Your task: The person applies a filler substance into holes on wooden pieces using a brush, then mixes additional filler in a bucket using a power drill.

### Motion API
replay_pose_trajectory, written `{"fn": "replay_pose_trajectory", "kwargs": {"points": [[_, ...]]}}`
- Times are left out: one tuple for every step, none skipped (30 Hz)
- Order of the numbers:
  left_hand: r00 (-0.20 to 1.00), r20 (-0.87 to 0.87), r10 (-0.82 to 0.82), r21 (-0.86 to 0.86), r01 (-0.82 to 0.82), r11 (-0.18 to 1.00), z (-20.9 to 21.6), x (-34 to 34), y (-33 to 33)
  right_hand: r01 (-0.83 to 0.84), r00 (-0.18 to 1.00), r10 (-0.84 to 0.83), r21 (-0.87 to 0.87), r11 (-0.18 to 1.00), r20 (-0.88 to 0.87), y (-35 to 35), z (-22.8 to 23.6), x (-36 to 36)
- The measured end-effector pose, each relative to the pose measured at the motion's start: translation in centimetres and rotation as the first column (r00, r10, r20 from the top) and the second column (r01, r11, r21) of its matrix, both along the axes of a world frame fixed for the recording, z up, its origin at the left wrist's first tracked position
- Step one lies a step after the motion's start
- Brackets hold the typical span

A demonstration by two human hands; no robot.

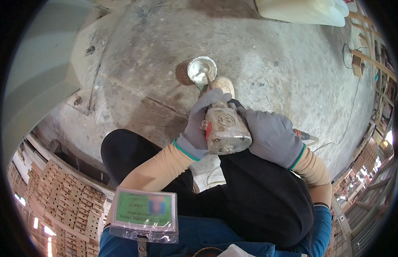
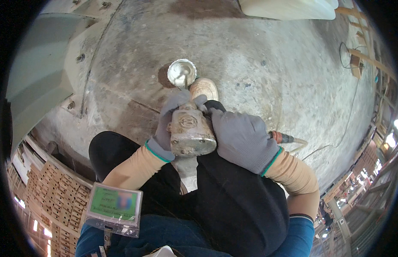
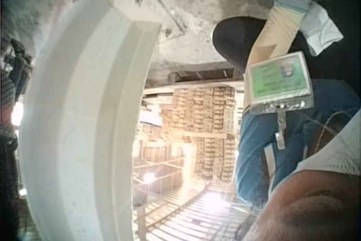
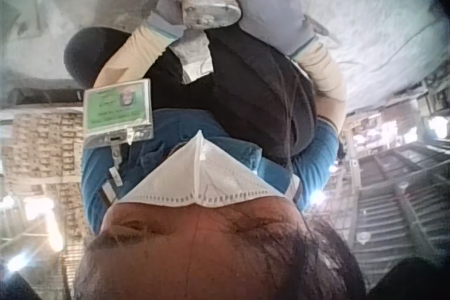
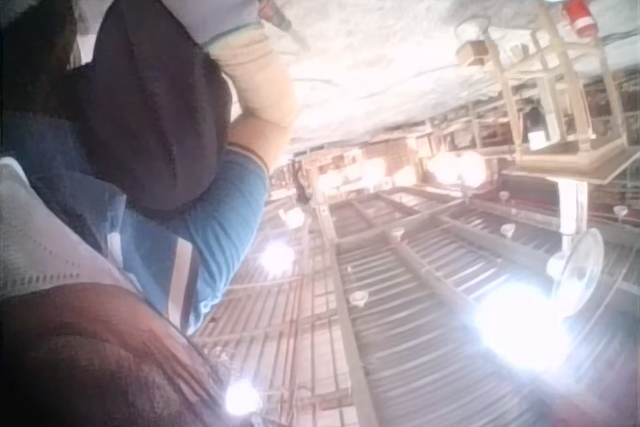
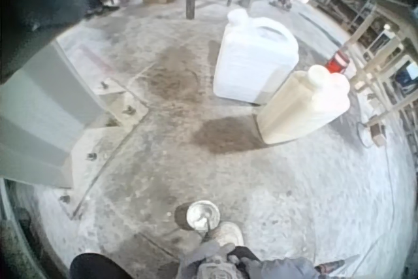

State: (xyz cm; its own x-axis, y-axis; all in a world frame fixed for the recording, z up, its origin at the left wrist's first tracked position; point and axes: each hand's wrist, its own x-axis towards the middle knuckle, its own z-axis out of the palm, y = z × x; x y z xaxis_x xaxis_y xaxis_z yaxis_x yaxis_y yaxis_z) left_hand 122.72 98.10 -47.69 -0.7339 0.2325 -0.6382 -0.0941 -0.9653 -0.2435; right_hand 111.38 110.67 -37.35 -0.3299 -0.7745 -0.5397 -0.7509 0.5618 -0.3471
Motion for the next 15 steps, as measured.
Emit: {"fn": "replay_pose_trajectory", "kwargs": {"points": [[0.995,0.079,-0.058,0.045,0.055,0.997,0.0,0.2,0.1,0.017,0.999,-0.018,0.040,0.999,0.040,0.0,0.3,0.0],[0.998,0.048,-0.045,0.011,0.044,0.999,0.1,0.4,0.3,0.014,0.998,-0.018,0.054,0.998,0.059,0.0,0.2,0.0],[0.999,0.012,-0.035,-0.019,0.036,0.999,0.3,0.7,0.5,0.015,0.997,-0.020,0.071,0.997,0.076,0.2,0.2,0.1],[0.999,-0.023,-0.026,-0.049,0.025,0.998,0.3,0.8,0.7,0.015,0.995,-0.023,0.088,0.996,0.092,0.2,0.2,0.1],[0.998,-0.046,-0.030,-0.044,0.028,0.999,0.1,1.0,0.6,0.014,0.994,-0.024,0.103,0.995,0.103,0.1,0.3,0.0],[0.997,-0.068,-0.034,-0.037,0.032,0.999,-0.2,1.2,0.5,0.012,0.993,-0.026,0.121,0.993,0.114,0.0,0.4,0.0],[0.995,-0.090,-0.037,-0.030,0.035,0.999,-0.4,1.4,0.4,0.010,0.992,-0.028,0.139,0.990,0.125,-0.2,0.4,0.0],[0.998,-0.064,-0.017,-0.016,0.016,1.000,-0.5,1.6,0.4,0.012,0.992,-0.026,0.108,0.994,0.127,-0.3,0.4,0.1],[0.999,-0.038,0.001,-0.002,-0.001,1.000,-0.4,1.9,0.3,0.015,0.991,-0.025,0.077,0.997,0.130,-0.4,0.2,0.2],[1.000,-0.011,0.019,0.011,-0.019,1.000,-0.3,2.0,0.2,0.019,0.991,-0.025,0.046,0.999,0.133,-0.6,0.1,0.3],[1.000,0.011,-0.001,0.022,0.001,1.000,-0.3,2.1,0.0,0.015,0.992,-0.019,0.033,0.999,0.126,-0.6,0.0,0.4],[0.999,0.033,-0.023,0.033,0.022,0.999,-0.2,2.1,-0.4,0.012,0.993,-0.015,0.019,1.000,0.118,-0.7,-0.1,0.6],[0.997,0.055,-0.046,0.044,0.044,0.998,-0.1,2.0,-0.6,0.010,0.994,-0.011,0.006,1.000,0.110,-0.8,-0.2,0.7],[0.997,0.064,-0.037,-0.006,0.038,0.999,-0.3,2.0,-0.7,0.006,0.994,-0.010,0.033,0.999,0.112,-1.0,-0.3,0.6],[0.997,0.074,-0.027,-0.056,0.031,0.998,-0.3,2.0,-0.7,0.001,0.993,-0.008,0.061,0.998,0.115,-1.2,-0.4,0.6]]}}
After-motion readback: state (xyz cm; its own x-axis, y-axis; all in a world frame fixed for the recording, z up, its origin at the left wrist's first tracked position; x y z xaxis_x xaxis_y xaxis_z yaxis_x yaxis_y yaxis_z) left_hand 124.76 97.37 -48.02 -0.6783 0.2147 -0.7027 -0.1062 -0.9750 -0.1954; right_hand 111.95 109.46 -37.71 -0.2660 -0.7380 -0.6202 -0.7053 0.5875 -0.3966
